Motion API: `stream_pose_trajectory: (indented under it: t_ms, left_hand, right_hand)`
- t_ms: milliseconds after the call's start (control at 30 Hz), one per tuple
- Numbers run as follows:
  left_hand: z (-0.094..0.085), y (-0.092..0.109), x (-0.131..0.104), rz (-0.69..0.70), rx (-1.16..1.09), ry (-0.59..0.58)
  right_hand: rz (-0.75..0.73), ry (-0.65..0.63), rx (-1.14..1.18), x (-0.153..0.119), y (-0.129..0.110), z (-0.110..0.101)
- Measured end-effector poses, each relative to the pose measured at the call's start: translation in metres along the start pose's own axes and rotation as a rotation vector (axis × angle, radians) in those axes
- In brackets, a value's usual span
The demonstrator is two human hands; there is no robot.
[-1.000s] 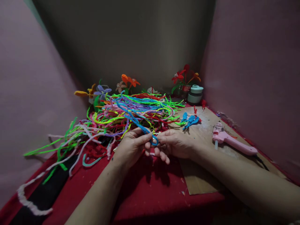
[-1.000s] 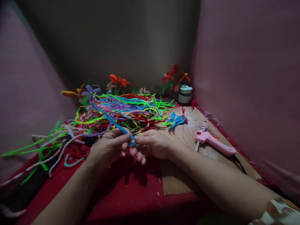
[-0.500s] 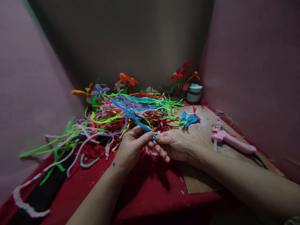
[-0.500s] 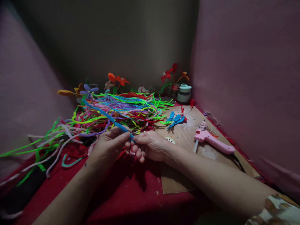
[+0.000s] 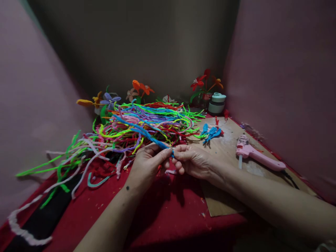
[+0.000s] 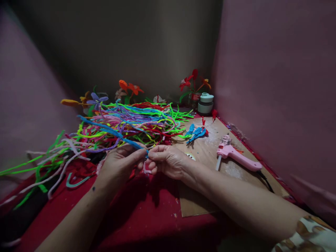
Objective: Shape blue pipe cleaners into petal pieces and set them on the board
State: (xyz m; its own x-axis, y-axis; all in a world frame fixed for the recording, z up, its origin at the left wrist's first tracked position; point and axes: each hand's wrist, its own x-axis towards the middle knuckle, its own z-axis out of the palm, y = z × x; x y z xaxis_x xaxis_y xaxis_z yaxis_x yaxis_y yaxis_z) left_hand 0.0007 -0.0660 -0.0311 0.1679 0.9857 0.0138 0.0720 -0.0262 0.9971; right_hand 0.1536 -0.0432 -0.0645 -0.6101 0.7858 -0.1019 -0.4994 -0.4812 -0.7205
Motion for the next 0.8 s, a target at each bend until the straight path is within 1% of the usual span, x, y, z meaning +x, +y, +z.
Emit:
stream_pose_trajectory:
  t_ms: [67,133,300,367,433,500,567,633,700,800]
  left_hand:
    - [0.002,0.002,-0.001,-0.003,-0.064,-0.02]
    - [0.005,0.002,-0.002,0.002,-0.101,-0.016]
    - [0.006,0.0,-0.001,0.038,-0.005,0.057]
    - [0.004,0.0,0.0,0.033,0.013,0.058]
    - [0.002,0.0,0.001,0.012,0.009,0.045]
    - [0.001,0.0,0.001,-0.012,-0.002,0.028]
    - [0.002,0.0,0.001,-0.029,0.012,0.025]
    - [0.003,0.001,0.0,-0.036,0.074,0.064]
    - [0.006,0.002,-0.002,-0.027,0.173,0.135]
    - [0.008,0.003,-0.002,-0.014,0.265,0.201]
  right_hand:
    - [-0.033,0.03,-0.023,-0.002,-0.001,0.003]
    - [-0.071,0.075,-0.077,-0.003,-0.002,0.006]
    - [-0.226,0.172,-0.326,-0.007,0.0,0.012]
    - [-0.302,0.216,-0.51,-0.008,0.001,0.013]
    - [-0.366,0.247,-0.761,-0.01,0.002,0.015]
    - [-0.394,0.248,-0.994,-0.012,0.003,0.017]
    - [-0.404,0.254,-1.157,-0.014,0.003,0.018]
    - [-0.438,0.28,-1.265,-0.015,0.004,0.018]
    - [-0.507,0.316,-1.348,-0.015,0.004,0.019]
    - [-0.586,0.348,-1.38,-0.015,0.004,0.02]
